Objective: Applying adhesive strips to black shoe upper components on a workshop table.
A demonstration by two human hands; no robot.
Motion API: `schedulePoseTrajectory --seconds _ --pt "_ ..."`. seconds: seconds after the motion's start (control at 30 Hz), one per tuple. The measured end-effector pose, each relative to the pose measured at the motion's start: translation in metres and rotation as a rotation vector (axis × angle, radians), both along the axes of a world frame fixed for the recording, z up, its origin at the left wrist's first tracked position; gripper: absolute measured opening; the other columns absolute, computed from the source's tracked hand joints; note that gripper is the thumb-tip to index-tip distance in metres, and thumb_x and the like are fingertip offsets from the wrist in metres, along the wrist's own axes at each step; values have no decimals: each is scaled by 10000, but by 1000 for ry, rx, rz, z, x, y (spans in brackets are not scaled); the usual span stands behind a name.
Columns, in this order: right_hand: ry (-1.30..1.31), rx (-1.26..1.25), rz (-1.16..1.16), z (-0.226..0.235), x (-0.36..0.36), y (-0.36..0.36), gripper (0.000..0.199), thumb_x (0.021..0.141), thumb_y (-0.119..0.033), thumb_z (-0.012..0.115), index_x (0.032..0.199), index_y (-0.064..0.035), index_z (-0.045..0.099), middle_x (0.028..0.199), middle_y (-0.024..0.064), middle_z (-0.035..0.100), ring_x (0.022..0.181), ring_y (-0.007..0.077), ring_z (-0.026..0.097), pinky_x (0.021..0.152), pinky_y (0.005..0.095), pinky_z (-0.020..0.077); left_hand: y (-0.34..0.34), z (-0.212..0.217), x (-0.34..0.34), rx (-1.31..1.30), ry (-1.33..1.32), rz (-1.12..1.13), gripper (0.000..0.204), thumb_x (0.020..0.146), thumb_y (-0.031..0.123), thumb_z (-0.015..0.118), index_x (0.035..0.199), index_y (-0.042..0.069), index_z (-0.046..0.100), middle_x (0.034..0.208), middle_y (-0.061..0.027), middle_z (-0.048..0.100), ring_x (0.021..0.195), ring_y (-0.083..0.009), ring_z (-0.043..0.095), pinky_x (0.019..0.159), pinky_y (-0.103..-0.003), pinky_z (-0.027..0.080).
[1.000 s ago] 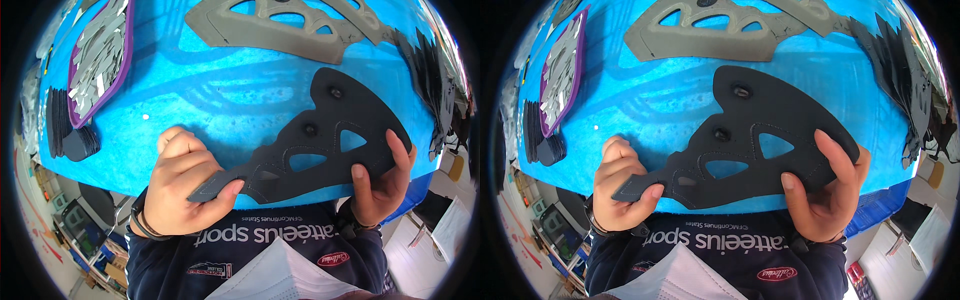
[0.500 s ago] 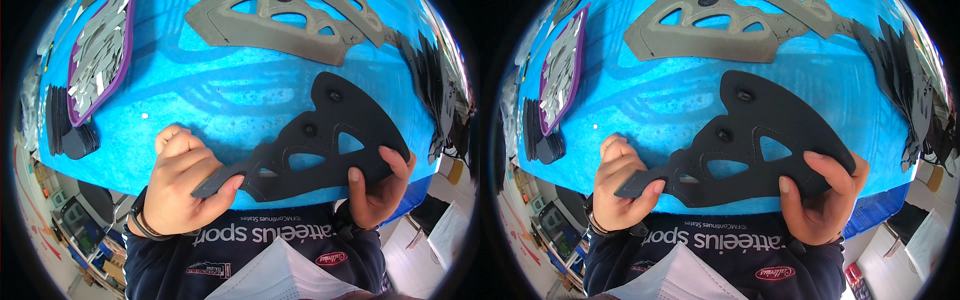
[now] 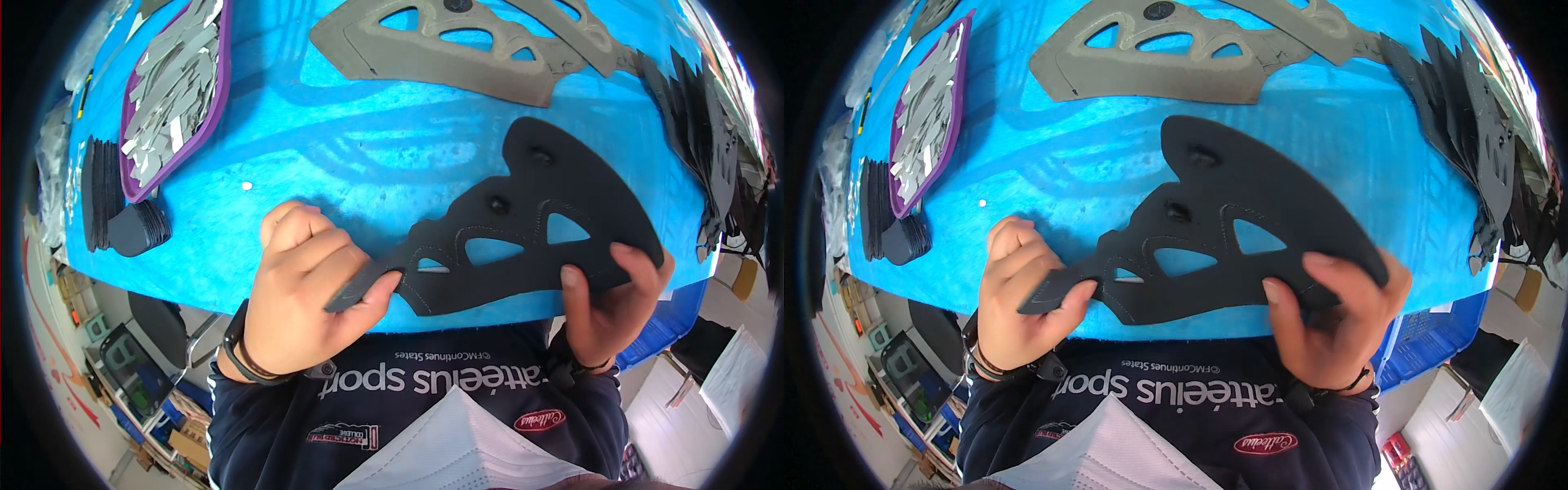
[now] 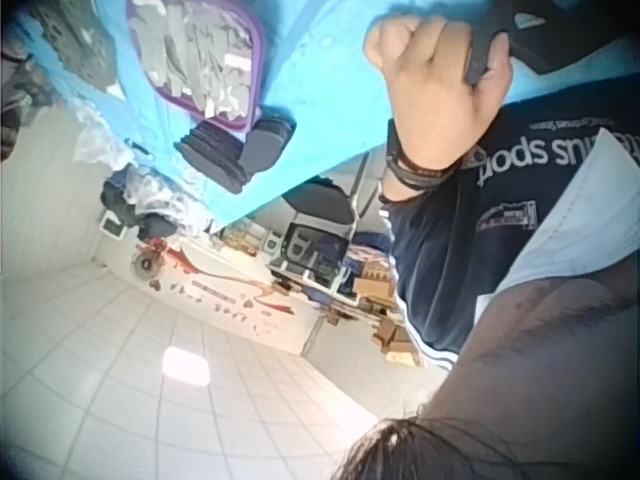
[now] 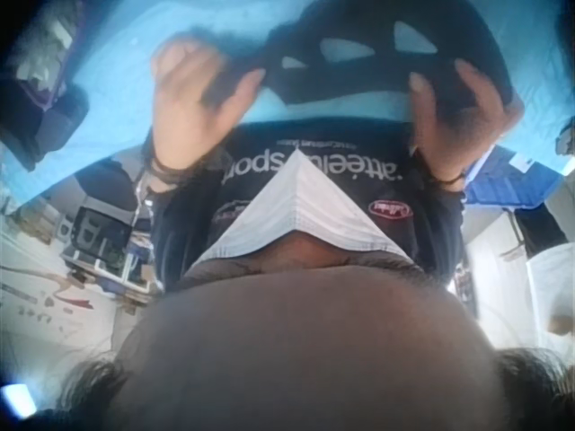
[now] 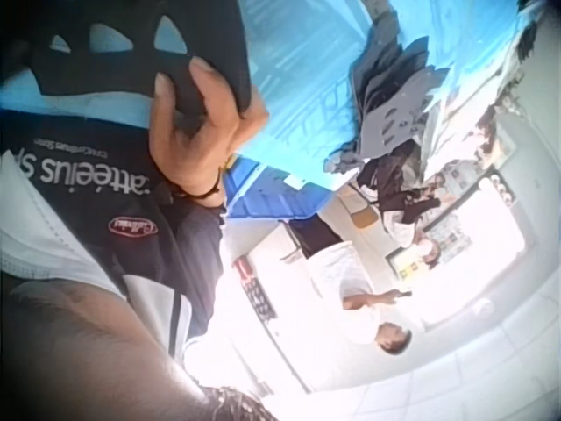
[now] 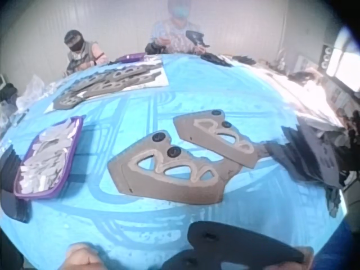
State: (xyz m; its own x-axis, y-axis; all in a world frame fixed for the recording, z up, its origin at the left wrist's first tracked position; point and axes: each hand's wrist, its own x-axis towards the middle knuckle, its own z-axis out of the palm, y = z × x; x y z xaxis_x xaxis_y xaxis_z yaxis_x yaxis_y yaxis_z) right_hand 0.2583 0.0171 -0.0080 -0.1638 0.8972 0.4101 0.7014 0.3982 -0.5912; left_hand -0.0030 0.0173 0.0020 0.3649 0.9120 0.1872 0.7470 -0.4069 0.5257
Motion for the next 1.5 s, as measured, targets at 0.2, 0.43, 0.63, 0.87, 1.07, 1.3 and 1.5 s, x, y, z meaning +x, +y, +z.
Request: schedulePoseTrajectory --seconds 0.2,0.43,0.63,0.87,1.07,1.3,1.5 --pt "558 -30 167 -7 16 2 431 650 -47 701 1010 -43 465 1018 97 405 929 185 457 790 281 395 -7 1 -9 -139 -561 -37 130 711 60 660 770 -2 561 780 -94 549 674 -169 535 571 -259 414" --pt "959 94 346 -18 8 -13 390 714 -30 622 1067 -41 458 1167 141 403 1025 212 450 839 317 397 -31 5 12 -523 -1049 73 259 721 -46 637 930 -13 488 852 -81 596 801 -111 579 700 -228 463" --pt "1530 -484 329 8 -13 -34 484 835 -329 503 1182 -12 389 965 69 553 712 105 546 698 230 454 -51 11 22 -631 -1376 -172 265 730 -104 589 975 -29 521 925 -102 606 848 -132 587 721 -234 475" --pt "1042 -928 799 11 -16 -48 491 728 -182 662 1122 25 455 1044 76 541 923 109 530 766 208 435 -71 35 30 -703 -1203 -312 221 752 -82 576 963 -23 552 911 -97 613 834 -129 588 732 -242 472" --pt "1153 -1087 1002 19 -23 -46 377 739 -164 656 1036 26 522 806 28 611 700 69 568 627 178 443 -84 39 28 -634 -1057 -333 184 760 -61 580 940 -21 569 912 -96 620 800 -115 587 694 -225 465" --pt "529 -1025 756 45 -16 -47 182 760 -95 615 904 13 593 775 13 612 636 43 533 553 196 433 -94 44 29 -495 -801 -221 133 727 -11 641 844 -50 591 772 -100 632 697 -100 590 616 -210 446" --pt "520 -678 838 47 -22 -45 186 788 -173 600 878 -11 591 780 45 623 676 93 563 603 233 447 -98 41 32 -301 -752 -91 115 711 -13 648 816 -32 603 753 -88 623 653 -103 572 585 -203 431"
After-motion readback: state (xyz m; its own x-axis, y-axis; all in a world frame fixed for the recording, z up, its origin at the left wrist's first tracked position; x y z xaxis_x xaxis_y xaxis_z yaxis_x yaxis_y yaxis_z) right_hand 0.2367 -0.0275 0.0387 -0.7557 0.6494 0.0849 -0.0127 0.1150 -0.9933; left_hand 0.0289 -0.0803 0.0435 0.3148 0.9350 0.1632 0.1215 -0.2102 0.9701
